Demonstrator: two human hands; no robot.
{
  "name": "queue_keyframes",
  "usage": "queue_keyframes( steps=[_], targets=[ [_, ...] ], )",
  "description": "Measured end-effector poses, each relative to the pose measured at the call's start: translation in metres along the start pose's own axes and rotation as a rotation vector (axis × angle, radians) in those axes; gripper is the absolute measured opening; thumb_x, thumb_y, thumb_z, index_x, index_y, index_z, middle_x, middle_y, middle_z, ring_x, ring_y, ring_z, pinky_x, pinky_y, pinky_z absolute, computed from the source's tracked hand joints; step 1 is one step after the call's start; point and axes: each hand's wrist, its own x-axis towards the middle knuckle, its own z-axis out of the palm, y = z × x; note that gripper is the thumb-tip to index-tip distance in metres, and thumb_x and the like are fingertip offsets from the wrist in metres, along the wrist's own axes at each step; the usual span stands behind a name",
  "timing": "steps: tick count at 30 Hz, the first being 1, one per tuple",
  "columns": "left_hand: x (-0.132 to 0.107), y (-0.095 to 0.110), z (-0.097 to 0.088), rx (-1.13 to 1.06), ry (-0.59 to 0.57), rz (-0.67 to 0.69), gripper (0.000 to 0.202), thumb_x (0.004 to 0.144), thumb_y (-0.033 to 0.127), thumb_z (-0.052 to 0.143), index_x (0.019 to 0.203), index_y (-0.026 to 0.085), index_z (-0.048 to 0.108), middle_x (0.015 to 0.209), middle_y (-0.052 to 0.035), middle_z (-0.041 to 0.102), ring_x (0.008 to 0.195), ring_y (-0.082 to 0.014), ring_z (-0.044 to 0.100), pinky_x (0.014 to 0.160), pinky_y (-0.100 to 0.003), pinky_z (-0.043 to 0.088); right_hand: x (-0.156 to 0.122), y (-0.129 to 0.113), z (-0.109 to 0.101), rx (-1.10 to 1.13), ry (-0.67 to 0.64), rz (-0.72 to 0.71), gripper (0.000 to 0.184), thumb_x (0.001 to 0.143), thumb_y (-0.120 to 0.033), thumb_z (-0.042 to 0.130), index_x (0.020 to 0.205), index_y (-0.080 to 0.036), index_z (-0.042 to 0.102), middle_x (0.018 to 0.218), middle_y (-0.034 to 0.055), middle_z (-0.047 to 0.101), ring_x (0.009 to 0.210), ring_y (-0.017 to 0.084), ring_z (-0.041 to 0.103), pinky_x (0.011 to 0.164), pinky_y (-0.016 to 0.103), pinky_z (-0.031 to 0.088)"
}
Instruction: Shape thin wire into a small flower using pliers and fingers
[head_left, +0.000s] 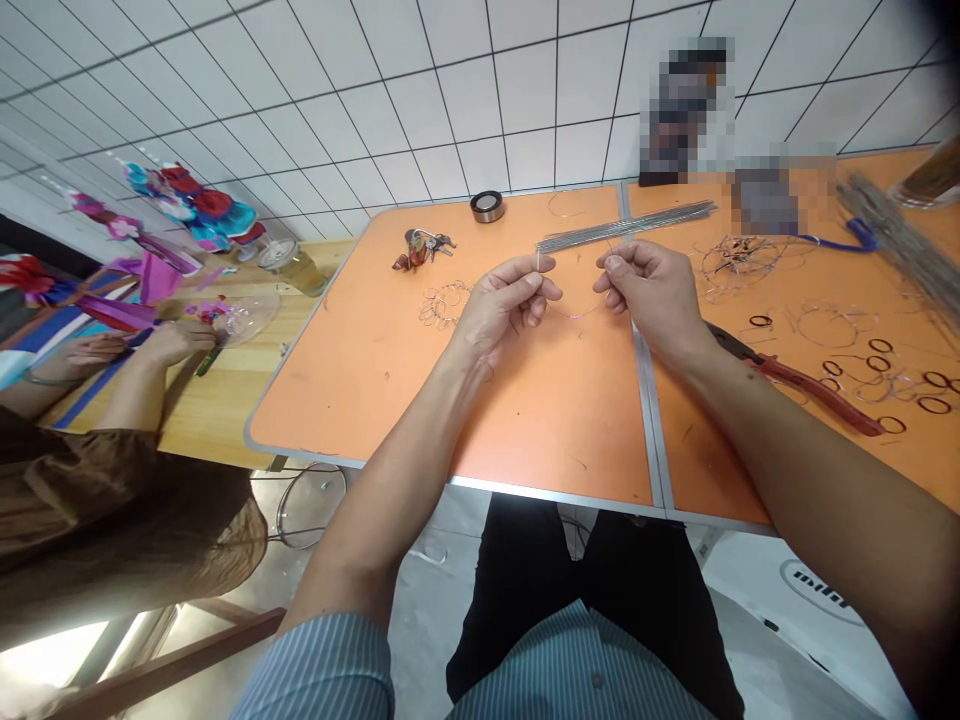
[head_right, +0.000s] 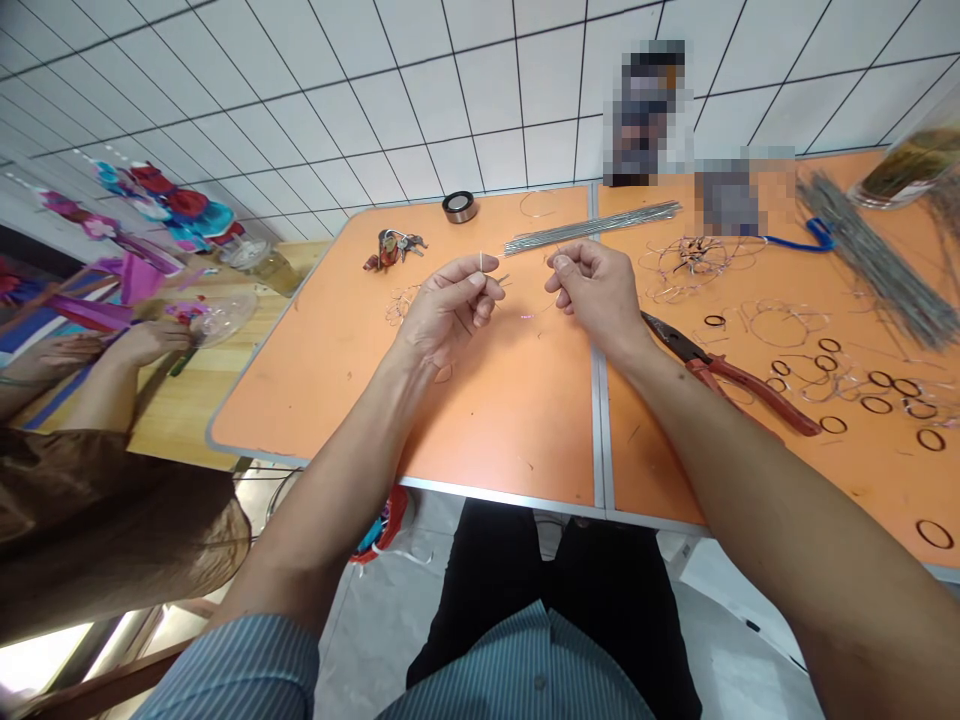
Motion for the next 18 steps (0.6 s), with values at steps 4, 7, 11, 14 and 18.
queue_keyframes(
  steps=[4,7,11,14,18],
  targets=[
    [0.0012,-0.0003,0.0001,-0.041,-0.003,0.0,0.007,0.104,0.022,0.082,0.111,0.021,0.085,0.087,-0.0025,0.083,0.058,-0.0064,0.061,0.059,-0.019,0.052,-0.0001,0.0004,0.0002,-0.022,-0.006,-0.016,0.018,0.108,-0.029,0.087,0.091,-0.025,0.08,0.081,0.0023,0.079,0.061,0.014,0.064,0.056,0.027,0.055],
    [0.0018,0.0003,0.0007,-0.05,0.012,-0.016,0.006,0.105,0.02,0.079,0.109,0.021,0.084,0.086,-0.0018,0.082,0.058,-0.0061,0.061,0.058,-0.019,0.051,0.0002,0.0013,0.0,-0.026,-0.004,-0.01,0.019,0.107,-0.033,0.088,0.091,-0.026,0.08,0.081,0.0023,0.079,0.061,0.015,0.065,0.056,0.028,0.057],
    [0.0027,0.0022,0.0018,-0.08,0.043,-0.043,0.011,0.108,0.016,0.072,0.105,0.02,0.082,0.083,-0.0009,0.08,0.056,-0.0052,0.059,0.056,-0.018,0.048,0.0,0.0028,0.0006,-0.01,-0.011,-0.005,0.019,0.107,-0.031,0.086,0.09,-0.027,0.08,0.08,0.0025,0.079,0.06,0.015,0.064,0.056,0.028,0.057],
    [0.0032,0.0033,0.0026,-0.077,0.078,-0.06,0.011,0.109,0.016,0.071,0.104,0.019,0.08,0.082,-0.0003,0.079,0.056,-0.0052,0.059,0.055,-0.018,0.046,-0.0007,0.0032,0.0011,-0.007,-0.023,0.001,0.019,0.107,-0.032,0.086,0.09,-0.027,0.08,0.081,0.0025,0.079,0.06,0.015,0.065,0.056,0.028,0.058],
    [0.0043,0.003,0.0022,-0.045,0.114,-0.054,0.005,0.107,0.021,0.077,0.102,0.02,0.079,0.083,-0.0002,0.08,0.056,-0.0056,0.058,0.055,-0.019,0.045,-0.0016,0.0018,0.0014,-0.008,-0.027,0.0,0.02,0.106,-0.036,0.088,0.091,-0.027,0.08,0.081,0.0025,0.08,0.06,0.015,0.066,0.055,0.028,0.058]
  ],
)
